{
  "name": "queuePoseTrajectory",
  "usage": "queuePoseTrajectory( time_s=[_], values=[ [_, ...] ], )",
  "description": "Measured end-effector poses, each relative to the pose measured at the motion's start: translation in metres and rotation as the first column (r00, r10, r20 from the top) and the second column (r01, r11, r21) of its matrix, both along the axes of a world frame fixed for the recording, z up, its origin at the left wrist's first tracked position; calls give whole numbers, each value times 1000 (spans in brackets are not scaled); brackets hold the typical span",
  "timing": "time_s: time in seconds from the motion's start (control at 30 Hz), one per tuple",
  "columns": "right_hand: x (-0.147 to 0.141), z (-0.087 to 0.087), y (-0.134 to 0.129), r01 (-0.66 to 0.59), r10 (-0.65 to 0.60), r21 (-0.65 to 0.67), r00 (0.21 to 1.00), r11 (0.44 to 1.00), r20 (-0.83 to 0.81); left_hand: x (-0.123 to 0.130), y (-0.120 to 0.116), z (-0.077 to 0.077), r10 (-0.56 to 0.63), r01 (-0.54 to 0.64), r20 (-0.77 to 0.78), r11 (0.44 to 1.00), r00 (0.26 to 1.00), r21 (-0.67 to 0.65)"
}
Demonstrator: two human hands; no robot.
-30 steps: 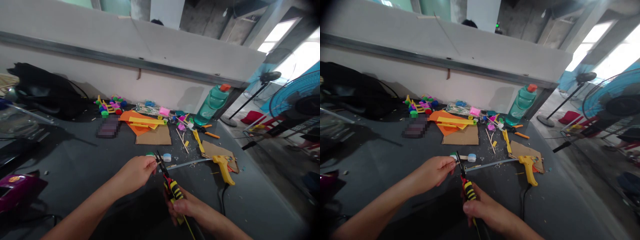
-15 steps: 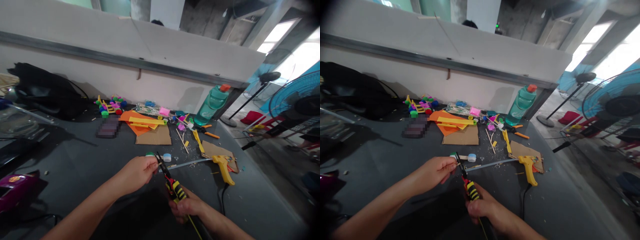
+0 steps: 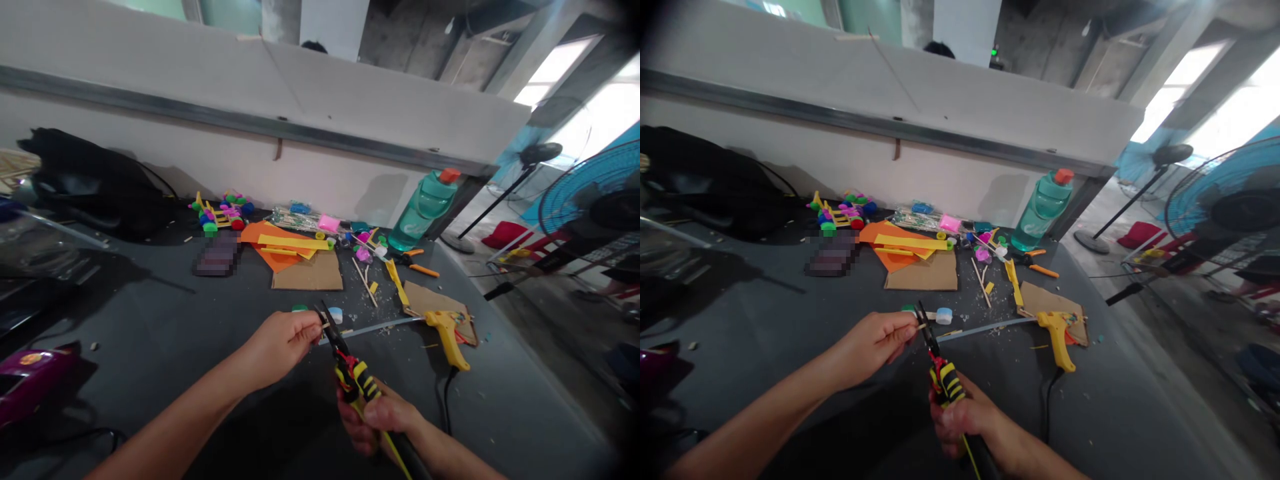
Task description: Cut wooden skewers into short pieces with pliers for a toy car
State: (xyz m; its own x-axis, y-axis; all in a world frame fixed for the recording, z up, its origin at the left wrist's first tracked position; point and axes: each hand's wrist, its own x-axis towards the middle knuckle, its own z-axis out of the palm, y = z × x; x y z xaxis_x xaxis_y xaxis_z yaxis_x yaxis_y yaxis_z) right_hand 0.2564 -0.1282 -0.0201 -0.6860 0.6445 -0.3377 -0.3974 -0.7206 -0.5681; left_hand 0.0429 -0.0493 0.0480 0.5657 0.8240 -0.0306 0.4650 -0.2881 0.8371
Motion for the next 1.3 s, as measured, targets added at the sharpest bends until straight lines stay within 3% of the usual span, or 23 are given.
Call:
queuePoseTrajectory(
  time_s=[0.33, 0.57, 0.77, 0.87, 1.03, 1.13, 1.3],
  values=[
    [-2, 26, -4, 21, -19, 31, 999, 999, -49, 4, 1, -4, 3, 8, 176, 998, 984, -61],
    [-1, -1, 6, -25, 20, 85, 998, 996, 60, 3, 0, 3, 29, -29, 1, 1000, 1000, 9],
    [9, -17, 11, 0, -42, 217, 982, 976, 185, -2, 1, 2, 145, -62, -243, 946, 959, 319],
    [11, -6, 16, 48, -80, 204, 986, 978, 148, -3, 2, -1, 163, -81, -226, 940, 960, 332],
    [16, 37, 27, 274, -279, 72, 958, 959, 66, 1, 1, 0, 146, -145, 6, 969, 989, 201],
    [25, 53, 35, 258, -259, -49, 966, 965, -16, 3, 0, 1, 141, -157, 126, 980, 982, 121],
    [30, 54, 40, 156, -167, -115, 982, 981, -90, 3, -1, 3, 172, -185, 223, 982, 960, 36]
  ],
)
